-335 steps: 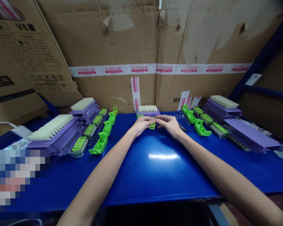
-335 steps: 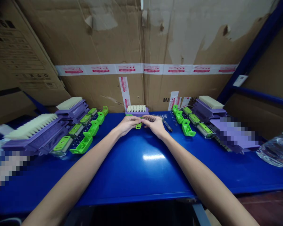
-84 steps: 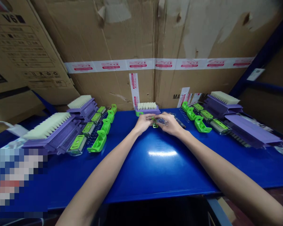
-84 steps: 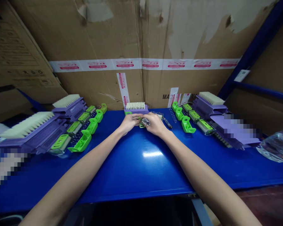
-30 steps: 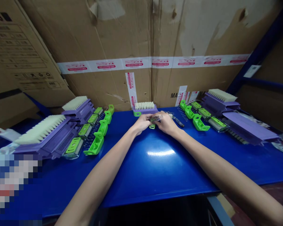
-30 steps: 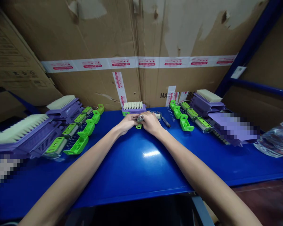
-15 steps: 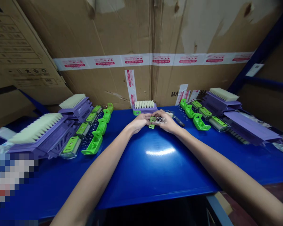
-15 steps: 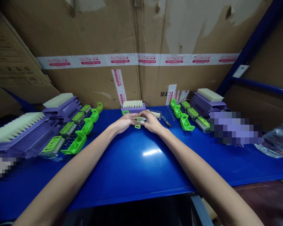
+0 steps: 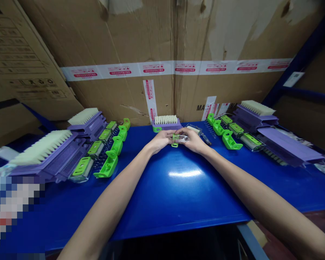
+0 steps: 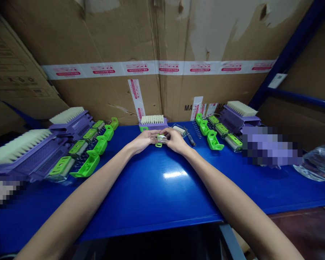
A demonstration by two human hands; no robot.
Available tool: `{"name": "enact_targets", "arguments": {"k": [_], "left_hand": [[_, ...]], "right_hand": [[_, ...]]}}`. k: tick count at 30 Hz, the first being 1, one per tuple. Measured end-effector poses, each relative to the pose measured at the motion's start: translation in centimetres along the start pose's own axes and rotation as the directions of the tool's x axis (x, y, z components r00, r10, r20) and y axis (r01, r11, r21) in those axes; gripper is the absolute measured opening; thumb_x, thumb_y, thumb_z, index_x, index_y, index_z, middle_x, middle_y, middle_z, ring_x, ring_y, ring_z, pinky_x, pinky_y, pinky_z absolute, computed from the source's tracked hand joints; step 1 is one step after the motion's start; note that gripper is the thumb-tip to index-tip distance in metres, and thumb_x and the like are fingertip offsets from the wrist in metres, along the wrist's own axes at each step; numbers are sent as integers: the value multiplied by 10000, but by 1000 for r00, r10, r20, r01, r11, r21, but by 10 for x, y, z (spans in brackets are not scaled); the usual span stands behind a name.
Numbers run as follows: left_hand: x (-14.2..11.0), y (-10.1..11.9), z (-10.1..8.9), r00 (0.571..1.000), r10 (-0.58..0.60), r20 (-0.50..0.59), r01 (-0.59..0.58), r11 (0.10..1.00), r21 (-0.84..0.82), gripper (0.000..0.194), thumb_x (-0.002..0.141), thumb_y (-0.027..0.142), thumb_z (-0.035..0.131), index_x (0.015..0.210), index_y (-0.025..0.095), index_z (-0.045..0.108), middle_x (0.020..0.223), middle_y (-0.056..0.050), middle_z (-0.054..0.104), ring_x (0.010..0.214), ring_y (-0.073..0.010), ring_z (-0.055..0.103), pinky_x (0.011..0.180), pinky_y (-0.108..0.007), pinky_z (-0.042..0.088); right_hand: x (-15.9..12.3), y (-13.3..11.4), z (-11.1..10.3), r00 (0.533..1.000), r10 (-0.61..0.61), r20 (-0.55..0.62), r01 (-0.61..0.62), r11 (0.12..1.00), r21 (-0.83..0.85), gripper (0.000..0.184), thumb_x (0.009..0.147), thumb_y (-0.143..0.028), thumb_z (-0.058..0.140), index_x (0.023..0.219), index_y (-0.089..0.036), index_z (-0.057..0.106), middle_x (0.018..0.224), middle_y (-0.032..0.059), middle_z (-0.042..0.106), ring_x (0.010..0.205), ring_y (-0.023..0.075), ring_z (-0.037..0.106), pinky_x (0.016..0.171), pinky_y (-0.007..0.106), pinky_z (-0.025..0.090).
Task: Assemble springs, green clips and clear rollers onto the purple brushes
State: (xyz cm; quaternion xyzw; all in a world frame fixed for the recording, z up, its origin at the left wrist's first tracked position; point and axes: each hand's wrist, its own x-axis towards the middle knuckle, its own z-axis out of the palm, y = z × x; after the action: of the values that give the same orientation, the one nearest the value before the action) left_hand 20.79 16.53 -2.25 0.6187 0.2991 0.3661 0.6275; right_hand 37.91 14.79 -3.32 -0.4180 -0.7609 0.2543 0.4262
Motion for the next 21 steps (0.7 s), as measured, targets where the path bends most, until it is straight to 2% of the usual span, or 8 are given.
{"name": "enact_targets", "arguments": {"k": [4, 8, 14, 21], "left_hand": [[-1, -1, 0, 1000, 19, -9, -19, 1000, 11, 484, 597, 55, 715, 1077, 87, 662, 987, -122, 709, 895, -191, 645, 861, -331, 467], [2, -3, -1, 999, -37, -20, 37, 999, 1, 570, 555, 17, 735, 1113, 92, 647, 981, -127, 710, 883, -199, 654, 885, -358, 464], [3, -5, -3, 1000, -14, 16, 14, 1000, -2, 536, 581, 7, 715, 1107, 98, 661, 967, -115, 710, 927, -200, 642, 927, -362, 438], [2, -5, -6, 999, -32, 2, 32, 999, 14, 570, 572, -8, 699, 1128, 110, 658, 984, -115, 706, 943, -191, 625, 933, -360, 425]], "right_hand": [[0, 1, 3, 1000, 24, 16, -24, 1000, 10, 227, 661, -200, 699, 877, -164, 641, 858, 35, 632, 677, 134, 577, 656, 273, 467], [0, -2, 5, 999, 5, -43, -7, 998, -56, 159, 654, -165, 691, 811, -167, 666, 847, 40, 640, 715, 150, 579, 673, 275, 463], [1, -4, 4, 993, -20, -112, 12, 997, -78, 63, 684, -160, 639, 741, -170, 664, 804, 45, 651, 763, 177, 588, 716, 293, 452], [5, -3, 5, 988, 98, -117, -101, 995, -20, 64, 701, -157, 580, 693, -154, 643, 745, 37, 676, 733, 179, 603, 722, 294, 459]]}}
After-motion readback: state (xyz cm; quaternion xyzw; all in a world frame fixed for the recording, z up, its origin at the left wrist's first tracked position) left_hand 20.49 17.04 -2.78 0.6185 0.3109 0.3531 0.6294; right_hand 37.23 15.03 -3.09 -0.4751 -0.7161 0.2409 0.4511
